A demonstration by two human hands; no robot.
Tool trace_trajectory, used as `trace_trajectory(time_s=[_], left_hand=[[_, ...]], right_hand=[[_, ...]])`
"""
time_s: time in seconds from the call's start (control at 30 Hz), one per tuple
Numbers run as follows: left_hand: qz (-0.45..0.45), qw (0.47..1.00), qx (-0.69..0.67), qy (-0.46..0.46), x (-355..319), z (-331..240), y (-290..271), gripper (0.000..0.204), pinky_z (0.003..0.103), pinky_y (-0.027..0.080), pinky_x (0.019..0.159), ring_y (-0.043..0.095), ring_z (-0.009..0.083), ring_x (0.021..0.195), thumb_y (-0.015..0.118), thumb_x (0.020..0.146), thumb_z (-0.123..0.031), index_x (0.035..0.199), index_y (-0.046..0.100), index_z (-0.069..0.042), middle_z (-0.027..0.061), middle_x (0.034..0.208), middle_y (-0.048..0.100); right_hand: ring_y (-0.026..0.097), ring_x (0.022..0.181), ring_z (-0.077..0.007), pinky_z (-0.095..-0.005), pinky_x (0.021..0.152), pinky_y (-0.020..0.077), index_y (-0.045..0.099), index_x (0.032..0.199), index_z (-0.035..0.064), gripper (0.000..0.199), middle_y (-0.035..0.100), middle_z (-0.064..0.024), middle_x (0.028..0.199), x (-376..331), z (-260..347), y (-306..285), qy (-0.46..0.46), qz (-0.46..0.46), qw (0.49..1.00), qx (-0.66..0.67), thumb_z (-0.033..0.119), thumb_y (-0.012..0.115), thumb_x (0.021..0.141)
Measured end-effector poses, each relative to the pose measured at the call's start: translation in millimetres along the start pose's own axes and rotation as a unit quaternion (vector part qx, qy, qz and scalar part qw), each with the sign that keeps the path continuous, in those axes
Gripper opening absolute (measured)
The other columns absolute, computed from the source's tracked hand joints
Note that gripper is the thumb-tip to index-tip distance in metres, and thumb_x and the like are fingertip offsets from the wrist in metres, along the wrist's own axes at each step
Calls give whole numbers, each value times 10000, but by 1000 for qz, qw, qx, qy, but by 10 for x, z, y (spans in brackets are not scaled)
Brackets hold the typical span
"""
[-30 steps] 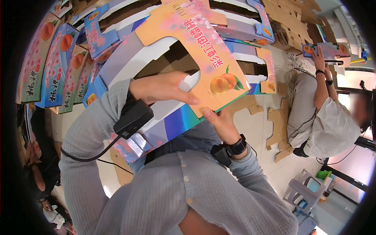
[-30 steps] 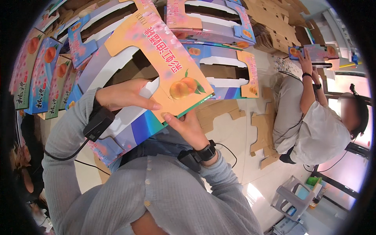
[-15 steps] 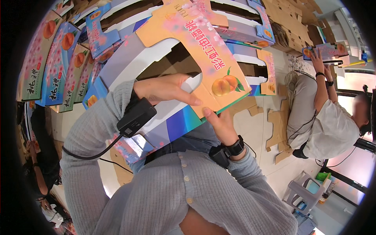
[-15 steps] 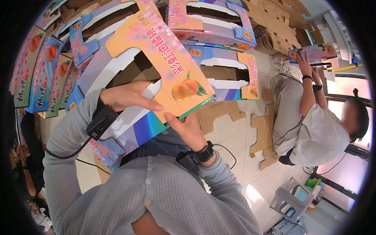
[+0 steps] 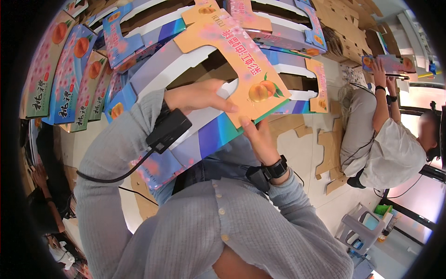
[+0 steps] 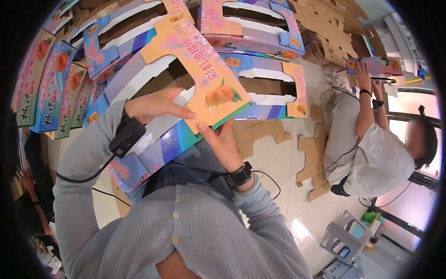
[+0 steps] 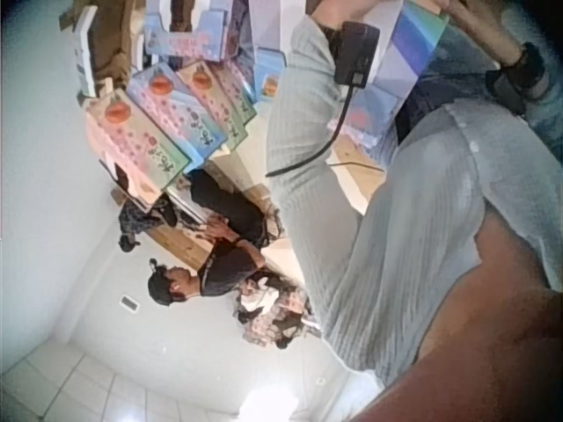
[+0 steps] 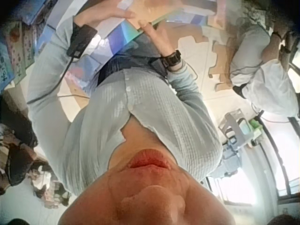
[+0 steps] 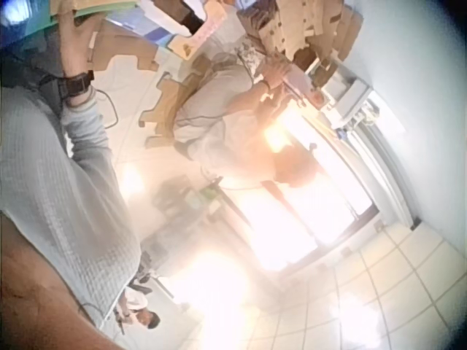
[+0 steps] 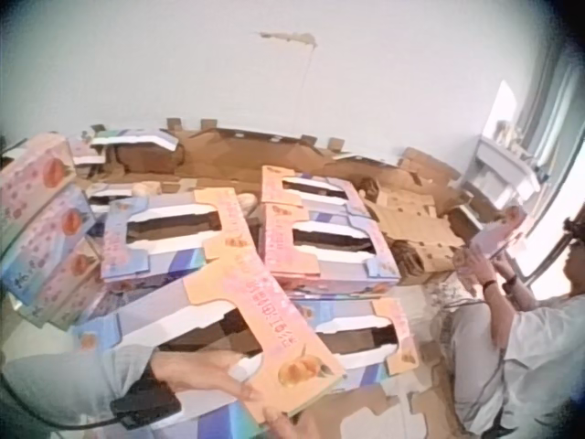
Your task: Assembling and folding cardboard boxes for peach packaging.
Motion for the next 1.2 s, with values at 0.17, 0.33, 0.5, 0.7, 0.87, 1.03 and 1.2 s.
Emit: trace_trajectory(time_s=[0.17,0.33,0.5,0.7,0.87,1.03,1.2], left_hand=[[-18,999,7,-35,113,138,-117,637,290,363,1058,530,142,1211,762,863,-218,1387,485,15,84,1312,603],[30,999,-6,-44,149,290,-180,636,304,373,1063,534,152,1242,758,873,-220,1398,480,6,89,1326,602],[65,995,-35,-59,177,338,-147,576,310,443,1008,590,146,1179,738,894,-197,1383,506,-1,89,1290,629],[76,992,-61,-79,209,431,-172,484,303,467,977,616,133,1130,714,913,-169,1343,556,-13,72,1262,648],[77,995,-40,-46,256,497,-128,470,298,423,1016,578,128,1168,706,921,-175,1340,561,-20,58,1278,639],[83,992,-41,-80,329,560,-92,498,294,384,1048,553,128,1196,716,912,-192,1352,554,-25,56,1296,628],[84,994,-18,-72,409,638,-118,503,300,431,1000,576,138,1160,722,907,-204,1340,550,-15,66,1274,633]], right_hand=[[387,1356,-220,-370,1078,402,89,1545,45,877,357,-125,1480,-16,-79,-85,75,38,993,80,231,700,944],[360,1384,-223,-394,1140,337,54,1571,81,906,309,-105,1525,-75,-58,-32,92,98,977,167,198,697,943],[286,1430,-218,-396,1172,278,33,1576,85,978,278,-106,1547,-20,-227,-82,87,76,984,135,192,741,911],[309,1411,-218,-390,1164,288,36,1574,79,982,292,-101,1536,-39,-211,-80,66,82,986,132,219,748,912],[367,1366,-196,-363,1124,341,91,1559,79,896,349,-96,1496,-44,-251,-81,105,63,985,124,224,720,937],[435,1292,-168,-319,1023,427,163,1534,78,811,405,-89,1446,-79,-339,-72,138,23,981,138,234,704,950],[479,1237,-157,-306,969,453,176,1533,97,792,444,-75,1409,-72,-407,-57,115,-10,982,149,273,690,957]])
Point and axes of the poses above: each hand's wrist, its own x-axis towards the middle knuckle, its own y-axis out of the palm, z = x × y, the point moved 5 cm from there along x, towards the middle knuckle
